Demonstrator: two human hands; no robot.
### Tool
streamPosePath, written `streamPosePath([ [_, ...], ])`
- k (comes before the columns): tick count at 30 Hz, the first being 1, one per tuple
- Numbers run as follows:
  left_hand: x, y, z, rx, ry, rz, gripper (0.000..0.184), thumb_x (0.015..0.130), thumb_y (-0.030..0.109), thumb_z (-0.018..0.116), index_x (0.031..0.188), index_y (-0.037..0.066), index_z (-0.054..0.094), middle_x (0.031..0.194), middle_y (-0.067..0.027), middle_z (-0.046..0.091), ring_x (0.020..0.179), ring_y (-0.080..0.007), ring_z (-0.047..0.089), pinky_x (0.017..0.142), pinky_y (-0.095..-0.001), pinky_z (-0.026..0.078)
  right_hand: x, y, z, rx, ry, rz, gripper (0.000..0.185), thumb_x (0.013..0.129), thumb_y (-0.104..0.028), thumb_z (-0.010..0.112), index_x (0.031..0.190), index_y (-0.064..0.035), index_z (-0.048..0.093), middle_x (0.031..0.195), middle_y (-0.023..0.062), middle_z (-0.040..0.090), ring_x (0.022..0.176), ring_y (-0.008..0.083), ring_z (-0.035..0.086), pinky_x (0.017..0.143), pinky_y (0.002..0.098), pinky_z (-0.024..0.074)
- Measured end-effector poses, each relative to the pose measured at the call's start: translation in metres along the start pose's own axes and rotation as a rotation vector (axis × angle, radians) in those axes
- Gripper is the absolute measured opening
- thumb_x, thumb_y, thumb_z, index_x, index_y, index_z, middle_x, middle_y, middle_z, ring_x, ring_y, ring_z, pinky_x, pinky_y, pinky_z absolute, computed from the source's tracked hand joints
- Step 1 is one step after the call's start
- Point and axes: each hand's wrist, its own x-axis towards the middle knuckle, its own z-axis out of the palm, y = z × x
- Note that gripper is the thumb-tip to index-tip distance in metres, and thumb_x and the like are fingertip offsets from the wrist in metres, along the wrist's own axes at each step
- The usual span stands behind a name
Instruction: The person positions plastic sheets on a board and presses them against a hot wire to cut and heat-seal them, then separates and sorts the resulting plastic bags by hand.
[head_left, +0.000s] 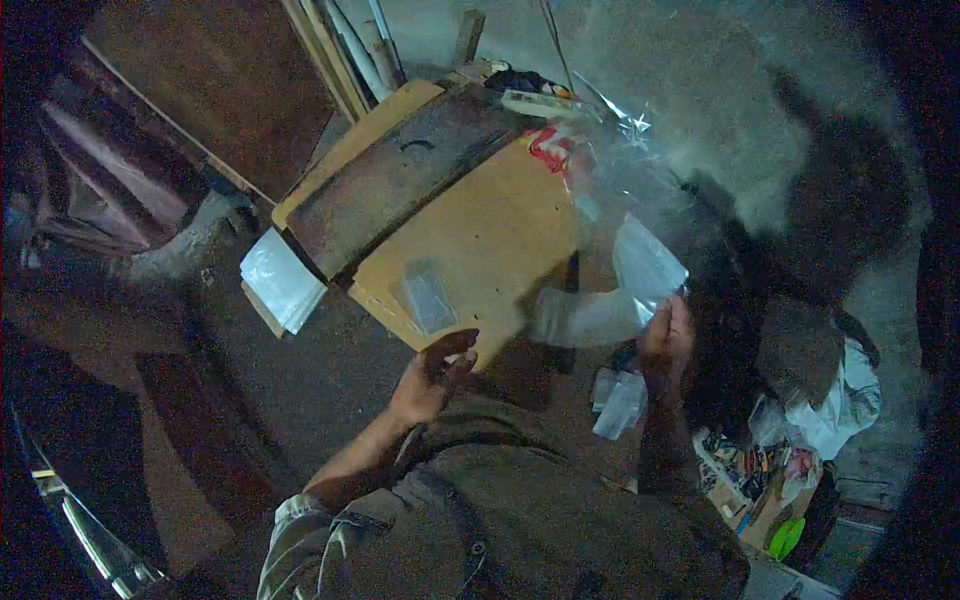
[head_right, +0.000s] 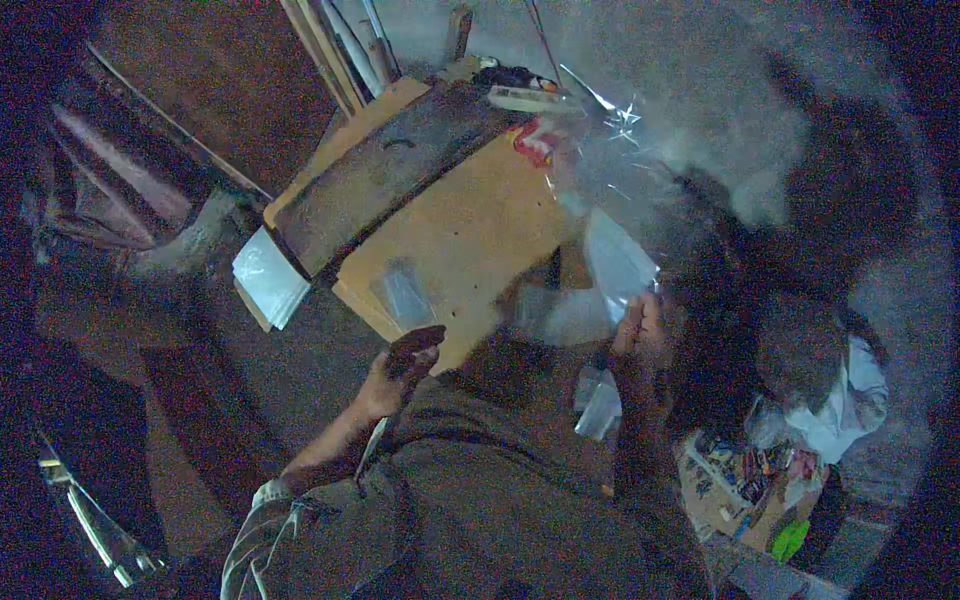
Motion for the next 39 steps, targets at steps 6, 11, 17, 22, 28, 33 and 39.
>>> streamPosePath([
  [6, 0.023, 0.042, 0.017, 0.324, 0.054, 0.483, 0.057, 0.086, 0.027, 0.063, 0.132, 0.000, 0.042, 0.133, -0.0195, 0.043, 0.126, -0.0297, 0.040, 0.104, -0.0390, 0.031, -0.009, -0.065, -0.017, 0.881, -0.117, 0.227, 0.019, 0.089, -0.017, 0.058, 0.100, -0.0018, 0.058, 0.071, -0.0013, 0.054, 0.061, 0.0062, 0.046, 0.056, 0.0222, 0.0376],
  [11, 0.018, 0.066, 0.035, -0.020, -0.061, 0.455, 0.041, 0.087, 0.019, 0.063, 0.123, 0.002, 0.051, 0.115, -0.0089, 0.057, 0.108, -0.0174, 0.051, 0.093, -0.0328, 0.040, -0.021, -0.104, -0.017, 0.880, -0.364, 0.289, 0.019, 0.091, -0.017, 0.056, 0.104, -0.0032, 0.058, 0.074, -0.0033, 0.054, 0.063, 0.0043, 0.045, 0.058, 0.0196, 0.0348],
  [17, 0.009, 0.070, 0.036, -0.239, 0.028, 0.356, 0.010, 0.088, 0.012, 0.061, 0.090, 0.003, 0.064, 0.080, 0.0011, 0.064, 0.075, -0.0072, 0.056, 0.069, -0.0260, 0.046, -0.024, -0.115, -0.005, 1.055, -0.522, 0.349, 0.016, 0.091, -0.015, 0.057, 0.101, -0.0028, 0.059, 0.076, -0.0036, 0.056, 0.067, 0.0040, 0.047, 0.062, 0.0201, 0.0363],
  [22, 0.014, 0.041, 0.027, -0.184, 0.083, 0.267, 0.017, 0.090, 0.016, 0.060, 0.082, 0.003, 0.065, 0.075, 0.0022, 0.062, 0.069, -0.0058, 0.052, 0.064, -0.0235, 0.043, -0.028, -0.096, 0.003, 1.054, -0.510, 0.375, 0.012, 0.090, -0.014, 0.058, 0.093, -0.0018, 0.059, 0.078, 0.0014, 0.062, 0.070, 0.0073, 0.057, 0.065, 0.0231, 0.0446],
  [28, 0.024, 0.034, 0.028, -0.178, 0.194, 0.317, 0.027, 0.094, 0.021, 0.054, 0.074, 0.006, 0.061, 0.068, 0.0055, 0.053, 0.064, -0.0043, 0.043, 0.058, -0.0223, 0.035, -0.015, -0.091, -0.004, 1.213, -0.463, 0.480, 0.014, 0.090, -0.017, 0.059, 0.094, -0.0047, 0.053, 0.084, 0.0079, 0.062, 0.067, 0.0141, 0.060, 0.059, 0.0293, 0.0501],
  [33, 0.040, 0.021, 0.014, -0.485, 0.282, 0.276, 0.023, 0.093, 0.022, 0.055, 0.073, 0.012, 0.055, 0.070, 0.0050, 0.051, 0.065, -0.0042, 0.041, 0.060, -0.0213, 0.034, 0.003, -0.074, -0.033, 1.137, -0.038, 0.561, 0.012, 0.092, -0.017, 0.054, 0.093, -0.0057, 0.051, 0.078, 0.0057, 0.057, 0.067, 0.0152, 0.058, 0.058, 0.0288, 0.0486],
  [39, 0.059, 0.006, -0.004, -0.601, 0.389, 0.095, 0.021, 0.094, 0.025, 0.053, 0.075, 0.015, 0.051, 0.067, 0.0048, 0.047, 0.061, -0.0063, 0.043, 0.056, -0.0239, 0.035, 0.020, 0.054, -0.097, -0.036, 0.353, 0.174, 0.018, 0.091, -0.020, 0.053, 0.097, -0.0034, 0.055, 0.087, 0.0079, 0.057, 0.078, 0.0193, 0.058, 0.065, 0.0317, 0.0490],
])
